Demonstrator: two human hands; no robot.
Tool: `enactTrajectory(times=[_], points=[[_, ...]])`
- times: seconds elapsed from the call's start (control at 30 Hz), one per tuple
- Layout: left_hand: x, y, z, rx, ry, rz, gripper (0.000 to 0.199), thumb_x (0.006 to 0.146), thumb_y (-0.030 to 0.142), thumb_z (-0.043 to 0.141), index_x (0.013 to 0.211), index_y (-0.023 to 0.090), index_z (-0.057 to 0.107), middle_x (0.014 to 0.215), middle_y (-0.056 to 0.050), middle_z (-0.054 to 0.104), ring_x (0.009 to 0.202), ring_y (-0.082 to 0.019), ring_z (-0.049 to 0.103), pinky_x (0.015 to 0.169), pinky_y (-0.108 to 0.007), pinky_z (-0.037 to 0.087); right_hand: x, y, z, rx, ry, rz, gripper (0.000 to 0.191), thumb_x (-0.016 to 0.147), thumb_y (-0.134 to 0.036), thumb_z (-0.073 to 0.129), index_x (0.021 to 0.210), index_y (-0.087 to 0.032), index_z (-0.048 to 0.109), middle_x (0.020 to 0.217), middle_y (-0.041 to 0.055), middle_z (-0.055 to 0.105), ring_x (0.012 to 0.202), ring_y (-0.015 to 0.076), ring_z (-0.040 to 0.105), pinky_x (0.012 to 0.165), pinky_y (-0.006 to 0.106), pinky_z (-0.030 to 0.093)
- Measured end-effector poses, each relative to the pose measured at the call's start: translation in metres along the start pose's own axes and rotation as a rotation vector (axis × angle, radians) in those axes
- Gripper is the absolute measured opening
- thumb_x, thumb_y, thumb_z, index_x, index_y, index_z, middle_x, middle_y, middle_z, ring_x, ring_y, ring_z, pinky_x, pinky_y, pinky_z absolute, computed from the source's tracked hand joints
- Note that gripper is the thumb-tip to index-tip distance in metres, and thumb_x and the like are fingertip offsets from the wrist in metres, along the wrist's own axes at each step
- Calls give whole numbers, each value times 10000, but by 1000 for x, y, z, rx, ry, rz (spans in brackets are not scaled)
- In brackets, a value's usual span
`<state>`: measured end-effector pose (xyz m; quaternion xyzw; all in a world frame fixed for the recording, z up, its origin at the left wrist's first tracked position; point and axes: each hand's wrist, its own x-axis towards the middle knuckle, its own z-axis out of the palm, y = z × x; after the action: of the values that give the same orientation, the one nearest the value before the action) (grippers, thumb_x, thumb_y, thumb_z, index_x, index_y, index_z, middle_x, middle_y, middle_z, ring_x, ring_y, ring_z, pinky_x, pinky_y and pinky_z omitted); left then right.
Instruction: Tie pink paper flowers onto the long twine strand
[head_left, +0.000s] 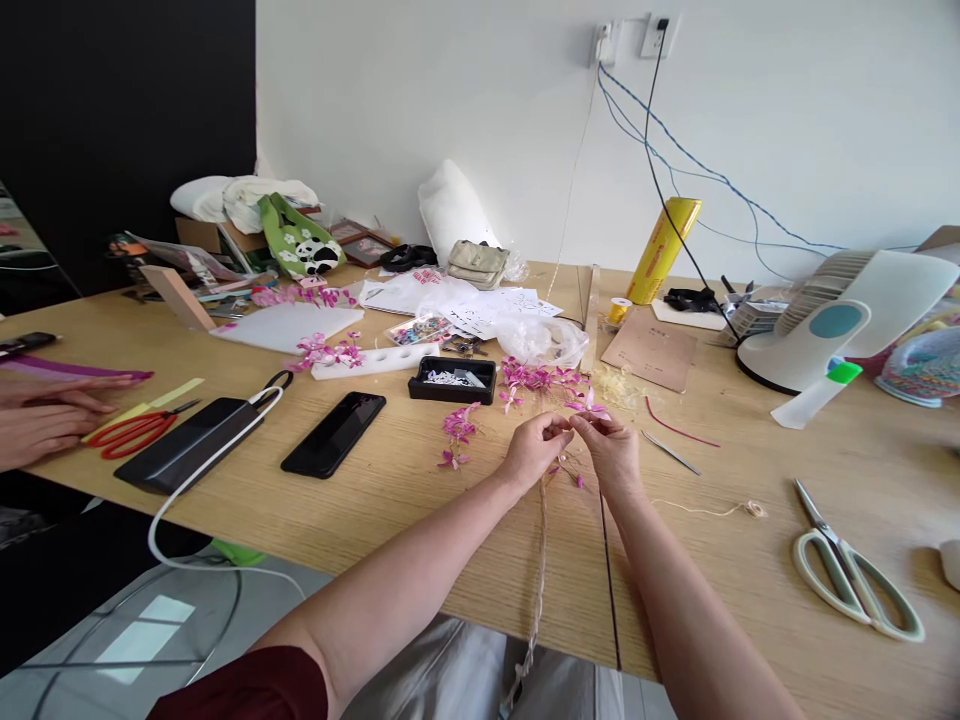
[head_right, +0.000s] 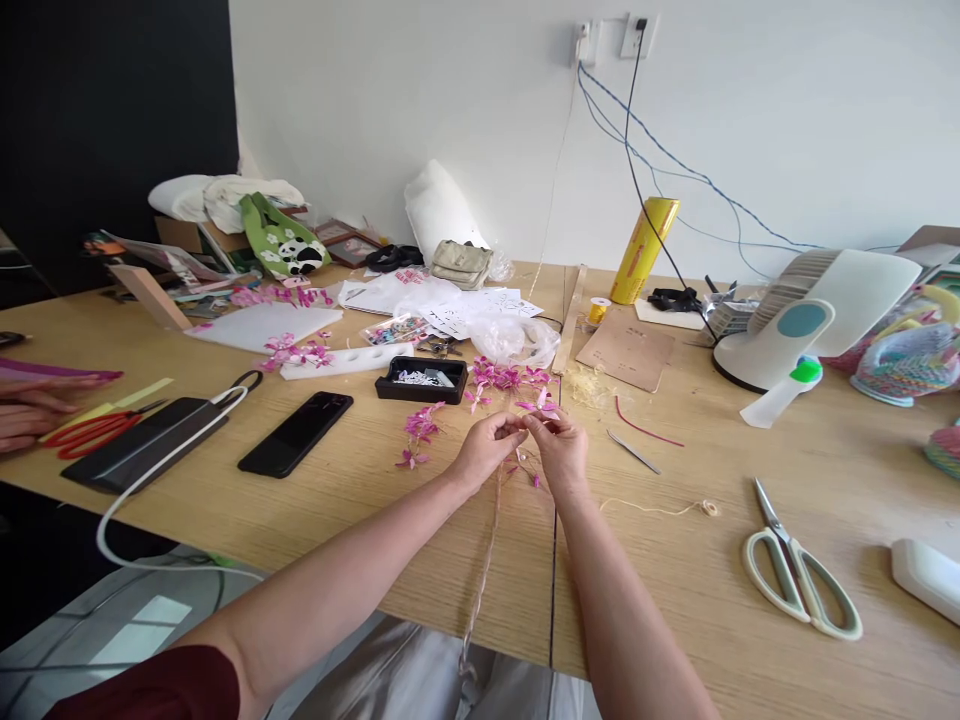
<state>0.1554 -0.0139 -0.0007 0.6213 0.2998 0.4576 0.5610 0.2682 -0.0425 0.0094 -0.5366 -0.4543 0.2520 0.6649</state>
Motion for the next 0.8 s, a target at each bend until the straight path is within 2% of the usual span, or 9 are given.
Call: enactTrajectory(times=[0.13,0.23,0.33,0.43,0.6,0.73,0.8], points=[[0,2,0,-63,2,8,270,680,387,654,662,126,592,629,4,534,623,-97,454,598,-224,345,0,0,-1,-34,-41,1,114,599,-318,727,573,-232,657,576,-6,593,574,146,497,579,284,402],[-2,5,-2,-247,-23,-113,311,641,411,689,640,121,577,563,30,469,535,-65,392,517,-206,301,-1,-5,-1,-11,-122,18,126,659,-360,682,695,-240,699,719,16,649,690,168,543,640,289,418],[-3,6,-5,-462,-121,-253,314,621,391,715,672,115,573,559,38,448,487,-41,365,471,-194,275,-3,-10,-2,46,-226,128,204,715,-396,630,816,-241,714,801,26,665,748,169,554,672,290,424],[-3,6,-7,-547,-185,-326,318,601,361,739,706,111,573,565,37,449,482,-38,376,457,-193,280,-5,-13,-3,214,-301,262,156,684,-375,669,723,-227,697,689,10,638,660,151,545,627,287,428],[-6,7,-6,-542,-231,-320,333,642,400,702,715,118,542,576,30,468,484,-44,405,443,-185,279,-1,-19,-9,371,-378,345,147,656,-335,708,608,-213,643,570,-14,579,540,119,508,558,279,409],[-8,9,-3,-581,-210,-284,323,686,417,658,801,146,524,639,12,531,502,-51,446,447,-181,286,3,-20,-15,390,-331,383,157,602,-298,755,582,-212,625,593,-27,577,556,101,506,559,257,398],[-8,9,-2,-600,-201,-278,302,700,405,646,805,153,516,631,14,535,496,-52,450,448,-181,290,4,-20,-17,409,-352,418,170,590,-301,764,587,-213,619,594,-26,582,567,108,519,571,262,404]])
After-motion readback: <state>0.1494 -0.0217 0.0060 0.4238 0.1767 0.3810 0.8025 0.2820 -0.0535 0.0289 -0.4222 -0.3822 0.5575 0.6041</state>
